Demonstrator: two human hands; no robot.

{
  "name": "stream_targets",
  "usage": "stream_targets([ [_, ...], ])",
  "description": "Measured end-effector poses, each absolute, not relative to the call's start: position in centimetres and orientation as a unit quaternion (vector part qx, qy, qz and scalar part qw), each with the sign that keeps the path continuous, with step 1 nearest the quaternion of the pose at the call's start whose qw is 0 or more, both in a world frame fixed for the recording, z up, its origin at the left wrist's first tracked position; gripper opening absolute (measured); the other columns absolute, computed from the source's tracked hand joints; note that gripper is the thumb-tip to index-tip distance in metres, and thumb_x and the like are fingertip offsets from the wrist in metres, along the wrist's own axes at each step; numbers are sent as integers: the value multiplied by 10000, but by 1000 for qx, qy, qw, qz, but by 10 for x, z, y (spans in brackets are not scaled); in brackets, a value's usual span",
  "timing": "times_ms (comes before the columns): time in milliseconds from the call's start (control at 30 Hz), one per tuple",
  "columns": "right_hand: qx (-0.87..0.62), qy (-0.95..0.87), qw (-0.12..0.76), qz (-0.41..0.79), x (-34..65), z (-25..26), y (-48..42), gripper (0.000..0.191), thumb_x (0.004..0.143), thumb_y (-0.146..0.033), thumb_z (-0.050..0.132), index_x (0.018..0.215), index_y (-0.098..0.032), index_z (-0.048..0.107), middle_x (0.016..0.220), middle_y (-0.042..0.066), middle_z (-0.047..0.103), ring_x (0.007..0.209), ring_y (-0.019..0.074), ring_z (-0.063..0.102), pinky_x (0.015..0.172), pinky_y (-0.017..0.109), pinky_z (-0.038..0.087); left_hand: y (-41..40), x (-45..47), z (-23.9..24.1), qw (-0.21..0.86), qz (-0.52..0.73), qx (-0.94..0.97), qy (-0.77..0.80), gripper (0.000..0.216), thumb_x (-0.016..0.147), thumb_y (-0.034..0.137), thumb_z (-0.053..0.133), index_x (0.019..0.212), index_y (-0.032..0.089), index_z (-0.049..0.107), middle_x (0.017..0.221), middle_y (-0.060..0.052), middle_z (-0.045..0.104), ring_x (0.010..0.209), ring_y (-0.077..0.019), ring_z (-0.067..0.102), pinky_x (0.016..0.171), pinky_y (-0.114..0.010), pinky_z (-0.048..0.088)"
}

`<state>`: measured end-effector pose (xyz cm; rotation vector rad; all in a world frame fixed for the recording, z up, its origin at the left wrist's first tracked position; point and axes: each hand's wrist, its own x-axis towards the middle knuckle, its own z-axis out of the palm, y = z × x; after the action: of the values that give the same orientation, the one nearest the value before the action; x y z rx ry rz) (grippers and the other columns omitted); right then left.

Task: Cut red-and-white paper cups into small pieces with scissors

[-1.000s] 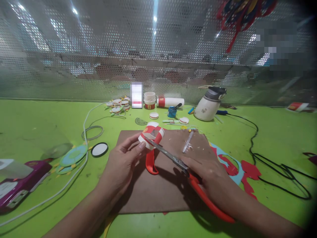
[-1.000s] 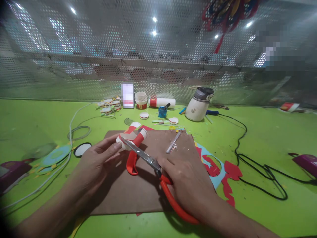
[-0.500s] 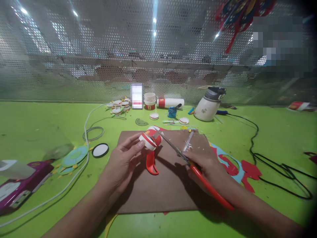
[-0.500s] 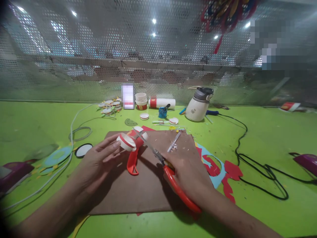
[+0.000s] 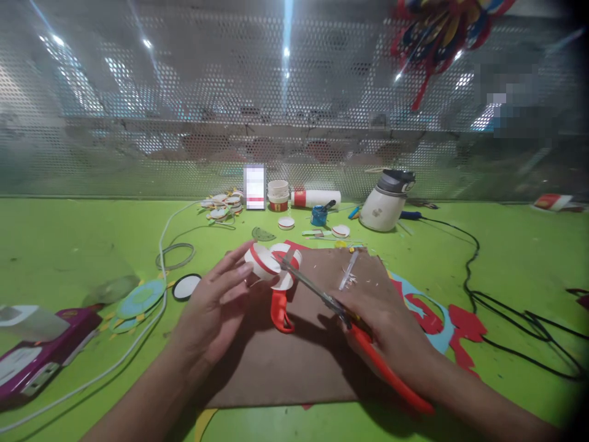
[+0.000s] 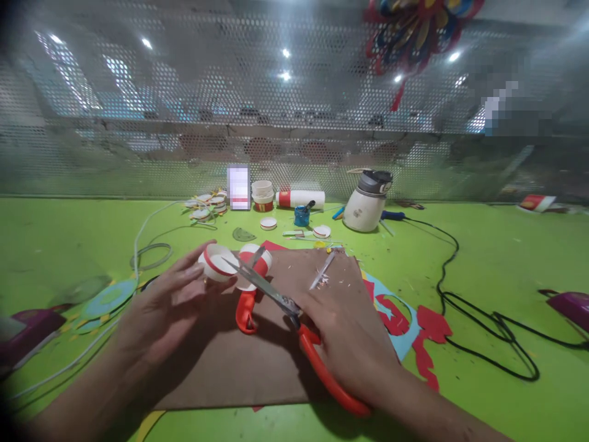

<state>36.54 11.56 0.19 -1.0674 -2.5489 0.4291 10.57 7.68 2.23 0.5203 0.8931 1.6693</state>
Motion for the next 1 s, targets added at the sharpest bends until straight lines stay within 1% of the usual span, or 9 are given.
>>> stream_targets([
  [167, -413, -877, 176, 169, 364, 5, 113, 360, 976, -195, 508, 1293, -290, 649, 1287, 59, 740, 1154, 285, 684, 954, 448, 516, 82, 99, 32, 500, 769, 197, 346, 182, 804, 141, 739, 980, 154, 782, 1018, -98, 789, 933, -241, 763, 841, -364, 671],
  [333, -424, -880, 175, 121, 365, -1, 118, 340, 987, -281, 537, 1296, -311, 677, 1251, 64, 754, 1107, 301, 691, 894, 438, 537, 81, 86, 43, 463, 774, 199, 383, 73, 830, 190, 739, 893, 154, 746, 930, -84, 783, 944, -298, 783, 858, -370, 652],
  [400, -417, -885, 172, 114, 365, -4, 120, 322, 981, -303, 550, 1265, -301, 702, 1186, 68, 767, 1076, 296, 693, 887, 426, 538, 78, 79, 49, 415, 801, 202, 381, 47, 821, 171, 749, 862, 183, 730, 899, -22, 774, 995, -265, 770, 912, -315, 616],
  [467, -417, -886, 168, 108, 364, -6, 122, 308, 971, -308, 564, 1235, -289, 722, 1140, 72, 775, 1050, 293, 693, 895, 424, 529, 76, 74, 53, 346, 838, 222, 360, 35, 870, 255, 734, 868, 221, 725, 889, 28, 765, 1038, -217, 736, 925, -254, 587],
  [533, -421, -886, 162, 104, 363, -6, 123, 286, 954, -300, 586, 1193, -282, 742, 1103, 73, 780, 1021, 289, 696, 904, 424, 520, 76, 73, 52, 326, 844, 230, 358, 15, 889, 245, 722, 875, 243, 727, 875, 42, 753, 981, -171, 709, 860, -218, 585],
  [667, -425, -887, 151, 101, 362, -3, 122, 242, 954, -315, 594, 1132, -292, 757, 1058, 63, 782, 986, 283, 702, 904, 424, 512, 81, 82, 41, 393, 803, 248, 374, 211, 805, 187, 781, 1013, 213, 756, 952, -10, 759, 850, -185, 724, 740, -268, 600],
  [767, -432, -884, 151, 94, 364, -3, 122, 275, 959, -332, 588, 1191, -302, 734, 1073, 62, 780, 1017, 293, 693, 897, 425, 512, 84, 88, 33, 431, 769, 258, 397, 381, 736, 185, 836, 1108, 178, 755, 965, -42, 757, 776, -177, 724, 705, -282, 591],
  [900, -455, -875, 140, 82, 366, -12, 132, 336, 976, -390, 578, 1277, -287, 686, 1156, 91, 759, 1074, 311, 676, 881, 422, 518, 76, 98, 25, 518, 698, 318, 377, 333, 745, 213, 829, 1073, 165, 789, 917, -76, 770, 775, -195, 724, 689, -281, 578],
  [1000, -477, -869, 116, 67, 368, -21, 142, 388, 955, -399, 610, 1312, -258, 666, 1170, 121, 738, 1094, 322, 669, 889, 430, 519, 63, 109, 15, 626, 569, 383, 372, 384, 764, 240, 842, 1143, 202, 796, 902, -103, 777, 771, -222, 733, 715, -324, 580],
])
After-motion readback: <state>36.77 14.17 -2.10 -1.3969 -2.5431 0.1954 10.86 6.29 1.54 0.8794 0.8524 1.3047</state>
